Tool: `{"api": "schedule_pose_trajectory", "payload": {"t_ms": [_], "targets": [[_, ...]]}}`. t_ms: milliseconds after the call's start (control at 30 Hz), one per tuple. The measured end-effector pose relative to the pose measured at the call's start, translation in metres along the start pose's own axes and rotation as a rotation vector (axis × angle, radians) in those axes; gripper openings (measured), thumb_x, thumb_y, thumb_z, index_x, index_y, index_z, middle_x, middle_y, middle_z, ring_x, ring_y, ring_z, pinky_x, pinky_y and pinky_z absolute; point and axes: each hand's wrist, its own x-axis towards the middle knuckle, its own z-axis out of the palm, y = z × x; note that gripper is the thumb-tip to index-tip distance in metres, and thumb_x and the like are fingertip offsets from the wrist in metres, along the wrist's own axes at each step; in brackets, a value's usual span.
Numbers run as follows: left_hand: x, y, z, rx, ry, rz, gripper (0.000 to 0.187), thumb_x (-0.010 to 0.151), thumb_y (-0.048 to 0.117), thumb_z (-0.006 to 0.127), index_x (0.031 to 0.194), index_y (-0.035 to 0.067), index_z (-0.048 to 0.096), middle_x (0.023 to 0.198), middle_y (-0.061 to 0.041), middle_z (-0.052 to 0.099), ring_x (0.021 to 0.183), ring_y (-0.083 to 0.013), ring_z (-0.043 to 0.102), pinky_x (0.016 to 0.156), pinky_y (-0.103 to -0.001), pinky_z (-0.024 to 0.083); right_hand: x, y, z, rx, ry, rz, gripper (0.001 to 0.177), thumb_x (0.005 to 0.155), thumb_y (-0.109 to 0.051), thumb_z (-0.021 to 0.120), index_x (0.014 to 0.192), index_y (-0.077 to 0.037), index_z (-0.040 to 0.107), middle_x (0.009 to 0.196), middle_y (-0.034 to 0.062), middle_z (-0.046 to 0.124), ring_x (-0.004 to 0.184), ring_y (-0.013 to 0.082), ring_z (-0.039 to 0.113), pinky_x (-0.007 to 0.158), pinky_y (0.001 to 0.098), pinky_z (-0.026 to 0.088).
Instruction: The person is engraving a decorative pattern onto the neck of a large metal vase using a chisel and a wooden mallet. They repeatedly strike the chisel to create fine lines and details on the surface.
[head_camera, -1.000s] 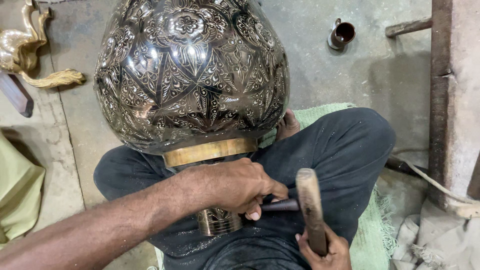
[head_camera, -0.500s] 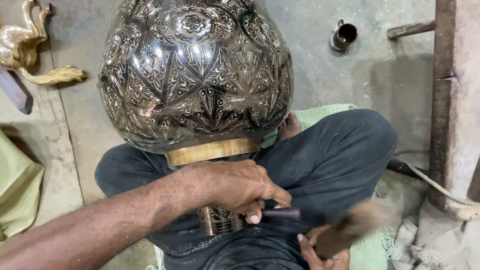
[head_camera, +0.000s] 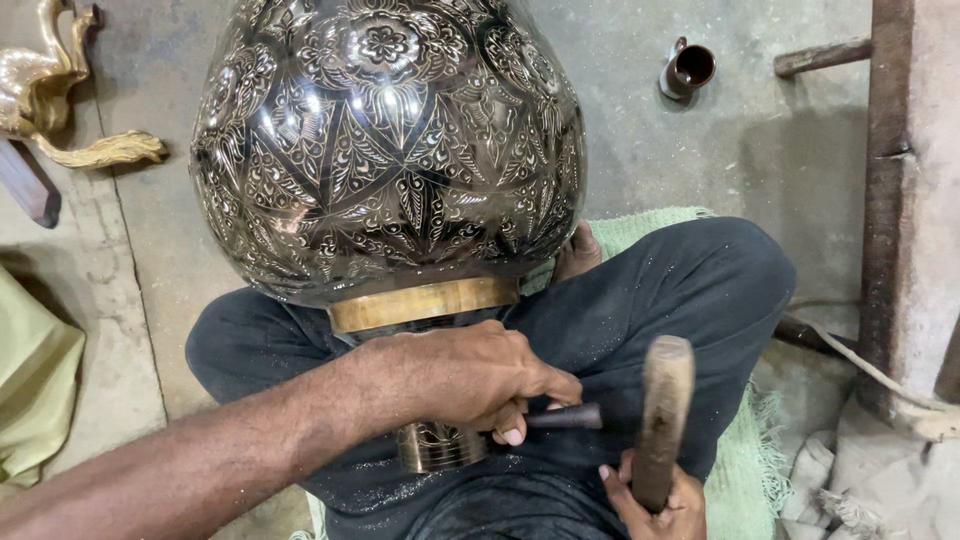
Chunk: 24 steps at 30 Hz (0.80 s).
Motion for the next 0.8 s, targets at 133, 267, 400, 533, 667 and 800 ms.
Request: {"api": "schedule_pose_trajectory", "payload": {"t_ms": [133,267,400,533,667,800], "targets": [[-0.0004,-0.0011,0.0006,0.004,-0.028,-0.022,0.060,0.078,0.026,0.077,0.136,0.019,0.060,0.088,-0.007,0.078,0.087,-0.0227,0.078,0.077,-0.040,0.061,-0.0010,0.0004,0.0069,0.025,0.014,-0.103,0.023,0.070,0.004,0.084,0.077,-0.004,0.064,0.061,0.0040,0.063,0.055,0.0059,0.059,0.054,0.0228,0.048],[0.0019,0.0006,-0.0002,0.050,-0.053,-0.022,0.055,0.080,0.022,0.077,0.133,0.021,0.061,0.089,-0.006,0.078,0.090,-0.0243,0.077,0.080,-0.041,0.060,0.0006,0.0008,0.0089,0.023,0.022,-0.143,0.023,0.069,0.004,0.084,0.078,-0.004,0.065,0.062,0.0033,0.064,0.056,0.0056,0.059,0.055,0.0222,0.048],[0.0019,0.0022,-0.0006,0.060,-0.104,-0.059,0.057,0.078,0.025,0.078,0.133,0.024,0.061,0.085,-0.006,0.079,0.090,-0.0255,0.076,0.083,-0.042,0.058,0.0008,0.0019,0.0072,0.010,0.017,-0.173,0.022,0.069,0.004,0.084,0.079,-0.004,0.065,0.062,0.0026,0.064,0.056,0.0052,0.060,0.055,0.0216,0.048],[0.0011,-0.0005,-0.0013,0.071,-0.079,0.041,0.054,0.080,0.026,0.077,0.131,0.022,0.061,0.088,-0.005,0.078,0.091,-0.0271,0.075,0.081,-0.044,0.057,-0.0016,0.0057,0.0067,-0.004,0.017,-0.194,0.022,0.069,0.004,0.083,0.080,-0.004,0.066,0.062,0.0019,0.065,0.057,0.0049,0.060,0.056,0.0210,0.048],[-0.0017,-0.0043,-0.0022,0.055,-0.116,0.037,0.055,0.081,0.026,0.077,0.133,0.023,0.060,0.084,-0.005,0.078,0.091,-0.0263,0.076,0.080,-0.044,0.056,-0.0023,0.0073,0.0096,0.025,0.053,-0.225,0.022,0.068,0.005,0.083,0.081,-0.004,0.067,0.063,0.0012,0.066,0.057,0.0046,0.061,0.056,0.0204,0.048],[-0.0033,-0.0061,0.0003,0.036,-0.127,0.042,0.056,0.078,0.027,0.077,0.132,0.022,0.062,0.082,-0.004,0.078,0.089,-0.0250,0.076,0.077,-0.045,0.056,-0.0035,0.0067,0.0100,0.061,0.066,-0.281,0.022,0.068,0.005,0.082,0.082,-0.004,0.068,0.063,0.0005,0.066,0.058,0.0043,0.061,0.057,0.0198,0.049]]}}
